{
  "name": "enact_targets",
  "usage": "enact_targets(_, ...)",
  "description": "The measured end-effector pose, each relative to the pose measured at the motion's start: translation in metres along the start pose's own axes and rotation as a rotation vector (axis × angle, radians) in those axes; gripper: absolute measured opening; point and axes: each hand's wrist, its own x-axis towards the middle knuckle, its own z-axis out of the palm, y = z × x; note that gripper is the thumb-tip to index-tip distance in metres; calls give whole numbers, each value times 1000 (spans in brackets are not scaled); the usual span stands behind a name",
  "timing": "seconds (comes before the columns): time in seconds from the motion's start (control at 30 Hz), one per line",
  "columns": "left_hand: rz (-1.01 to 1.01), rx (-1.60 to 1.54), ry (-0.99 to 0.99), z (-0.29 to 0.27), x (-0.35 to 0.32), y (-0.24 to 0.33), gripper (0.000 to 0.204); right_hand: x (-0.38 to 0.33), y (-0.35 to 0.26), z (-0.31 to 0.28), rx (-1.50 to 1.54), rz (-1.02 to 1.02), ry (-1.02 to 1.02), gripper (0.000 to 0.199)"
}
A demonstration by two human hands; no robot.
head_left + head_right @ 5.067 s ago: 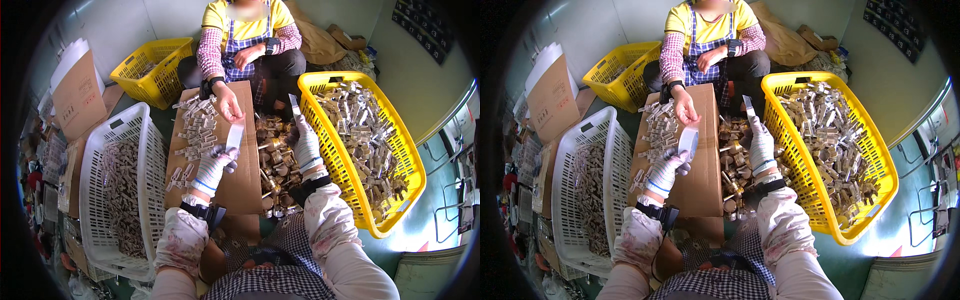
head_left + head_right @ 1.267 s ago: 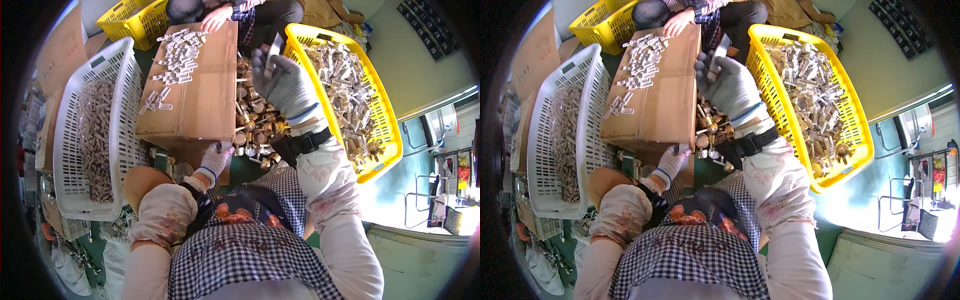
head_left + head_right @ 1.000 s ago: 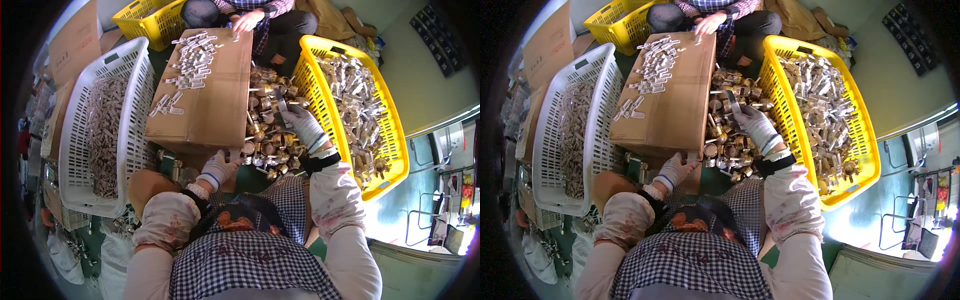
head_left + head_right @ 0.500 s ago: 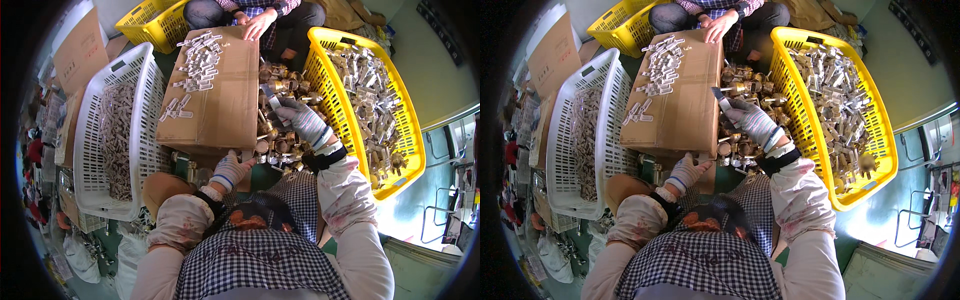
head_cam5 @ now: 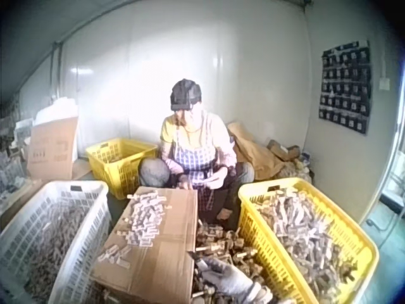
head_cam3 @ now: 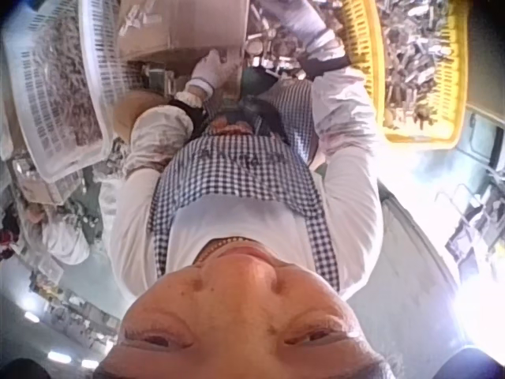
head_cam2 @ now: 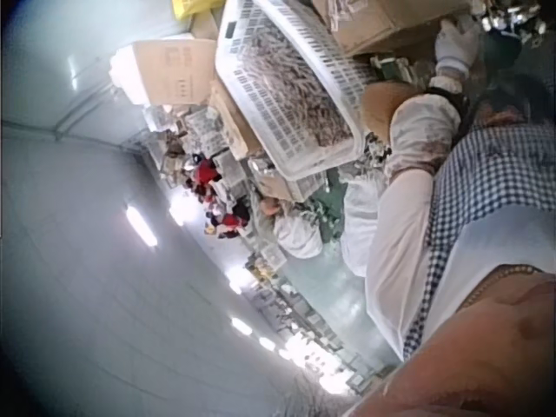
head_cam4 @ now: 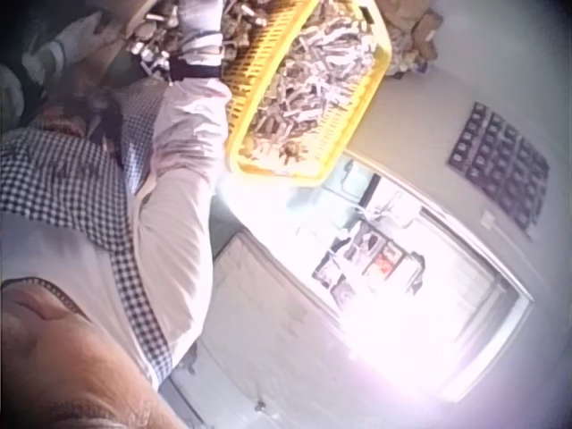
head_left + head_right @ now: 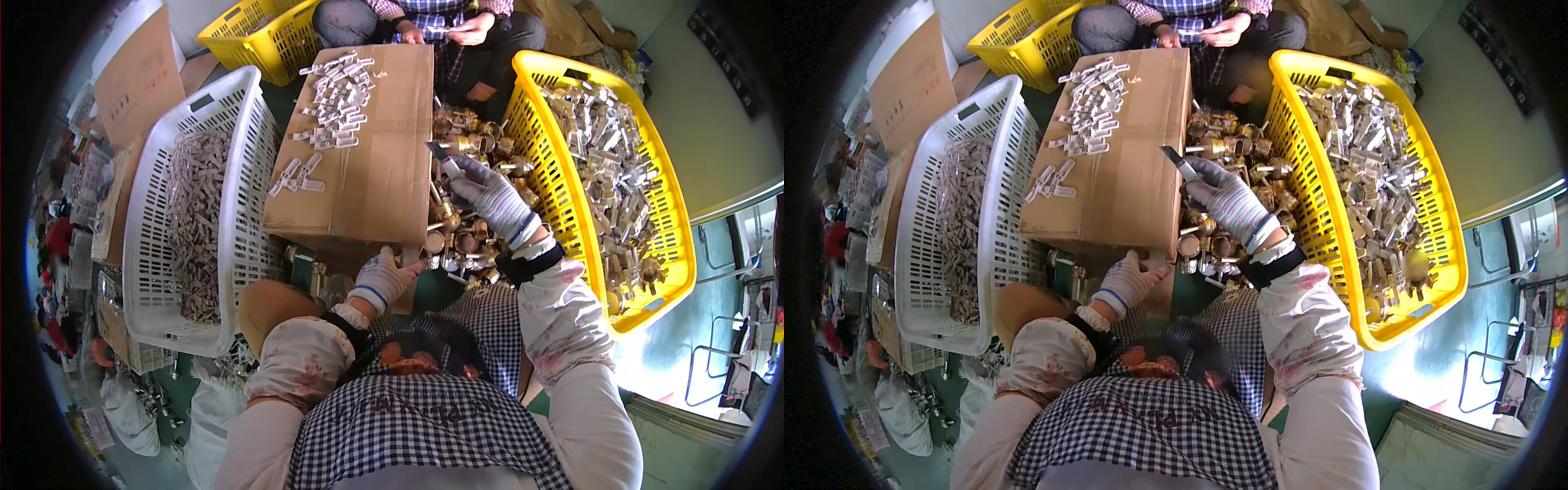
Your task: Sorting and organizing small metal and plastic components from bins onto a cardboard box.
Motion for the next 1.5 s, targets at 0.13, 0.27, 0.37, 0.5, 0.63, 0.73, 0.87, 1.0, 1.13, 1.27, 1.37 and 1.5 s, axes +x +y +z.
enact_targets(0.13,-58,111,44,-21,-15,13,71,-5,2,-7,-75,-1,-35,44)
enact_targets(0.27,504,-123,525,-74,-24,22,21,-13,-7,-12,-94,2,-35,41)
enact_targets(0.37,690,-275,561,-119,-18,46,5,-16,-20,-7,-257,-2,-62,40)
enact_targets(0.5,821,-8,553,-150,-2,78,11,-15,-15,-8,-470,-138,-65,37)
enact_targets(0.63,820,138,476,-151,-1,87,18,-17,-16,-5,-589,-181,-56,39)
enact_targets(0.73,827,184,464,-146,-1,91,18,-19,-18,-3,-605,-207,-56,39)
enact_targets(0.87,797,236,462,-141,2,93,17,-22,-22,-1,-684,-226,-46,37)
enact_targets(1.0,762,251,444,-139,4,90,15,-27,-27,6,-687,-254,-39,35)
enact_targets(1.13,639,86,321,-135,12,83,17,-22,-19,2,-882,-553,35,38)
enact_targets(1.27,614,15,232,-137,23,71,17,-19,-20,1,-1039,-786,73,47)
enact_targets(1.37,304,-401,-83,-143,16,73,16,-19,-24,3,-1078,-847,82,47)
enact_targets(1.5,323,-665,-189,-147,6,66,15,-12,-25,3,-1102,-1067,75,43)
